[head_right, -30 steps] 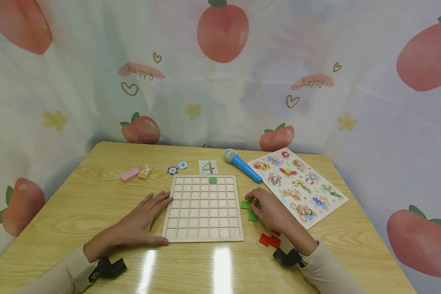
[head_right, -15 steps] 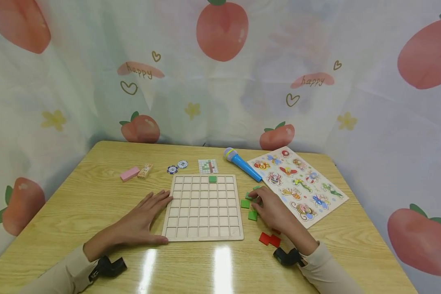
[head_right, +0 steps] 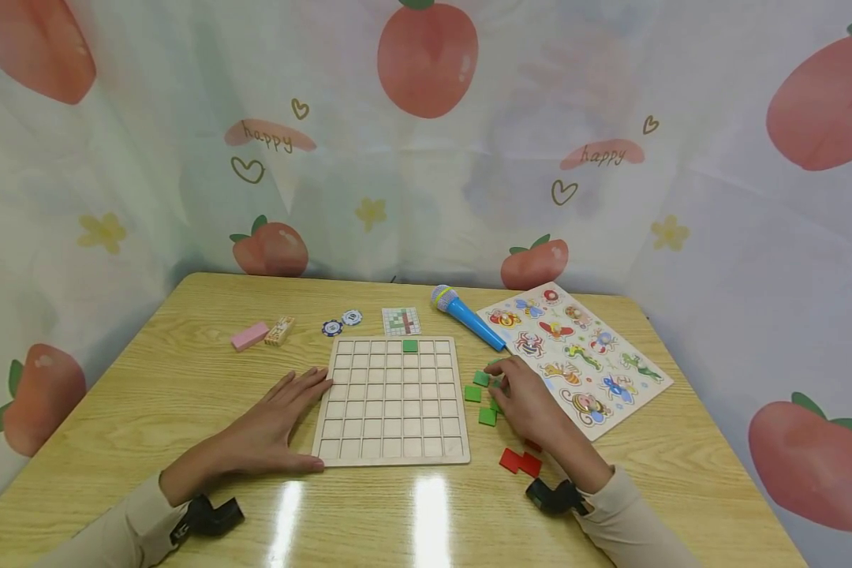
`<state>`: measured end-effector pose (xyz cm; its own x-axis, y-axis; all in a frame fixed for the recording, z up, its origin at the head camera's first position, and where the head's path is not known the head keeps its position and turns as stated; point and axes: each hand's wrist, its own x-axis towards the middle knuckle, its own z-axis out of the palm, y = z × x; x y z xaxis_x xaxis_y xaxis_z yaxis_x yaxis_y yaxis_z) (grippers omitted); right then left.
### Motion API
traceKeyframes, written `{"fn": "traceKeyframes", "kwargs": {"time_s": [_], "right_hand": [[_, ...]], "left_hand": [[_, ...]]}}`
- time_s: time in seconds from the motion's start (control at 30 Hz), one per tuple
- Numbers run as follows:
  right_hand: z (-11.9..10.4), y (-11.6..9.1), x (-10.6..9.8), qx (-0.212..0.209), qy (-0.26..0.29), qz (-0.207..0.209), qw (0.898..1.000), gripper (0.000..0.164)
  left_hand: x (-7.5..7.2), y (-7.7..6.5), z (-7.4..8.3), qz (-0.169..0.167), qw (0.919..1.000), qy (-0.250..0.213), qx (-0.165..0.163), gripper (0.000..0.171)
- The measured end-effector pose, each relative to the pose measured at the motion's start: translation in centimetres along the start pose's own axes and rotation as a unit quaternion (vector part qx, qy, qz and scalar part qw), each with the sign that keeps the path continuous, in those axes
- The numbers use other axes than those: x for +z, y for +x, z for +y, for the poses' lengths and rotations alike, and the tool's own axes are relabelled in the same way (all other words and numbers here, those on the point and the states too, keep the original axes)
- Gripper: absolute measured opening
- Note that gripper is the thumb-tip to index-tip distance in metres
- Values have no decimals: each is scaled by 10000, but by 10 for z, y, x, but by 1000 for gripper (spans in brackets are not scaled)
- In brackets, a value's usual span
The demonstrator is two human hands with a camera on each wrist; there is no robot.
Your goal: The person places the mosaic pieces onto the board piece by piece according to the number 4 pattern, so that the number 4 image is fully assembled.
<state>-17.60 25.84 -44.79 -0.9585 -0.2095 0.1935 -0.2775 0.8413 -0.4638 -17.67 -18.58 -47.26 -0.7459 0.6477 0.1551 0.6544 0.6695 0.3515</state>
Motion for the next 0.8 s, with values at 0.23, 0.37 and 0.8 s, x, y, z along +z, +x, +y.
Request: {"fn": "traceKeyframes", "kwargs": {"time_s": [0.23, 0.37, 0.8], "right_hand": [[2, 1, 4, 138, 31, 26, 9999, 30], [1, 1, 4, 149, 4, 17, 9999, 30], [0, 2, 6, 228, -55, -9, 9997, 29]], "left_hand": [[1, 0, -1, -36, 10000, -1, -28, 125], [0, 1, -1, -75, 9999, -44, -69, 126], [0, 0, 0, -8, 10000, -35, -40, 125]]}}
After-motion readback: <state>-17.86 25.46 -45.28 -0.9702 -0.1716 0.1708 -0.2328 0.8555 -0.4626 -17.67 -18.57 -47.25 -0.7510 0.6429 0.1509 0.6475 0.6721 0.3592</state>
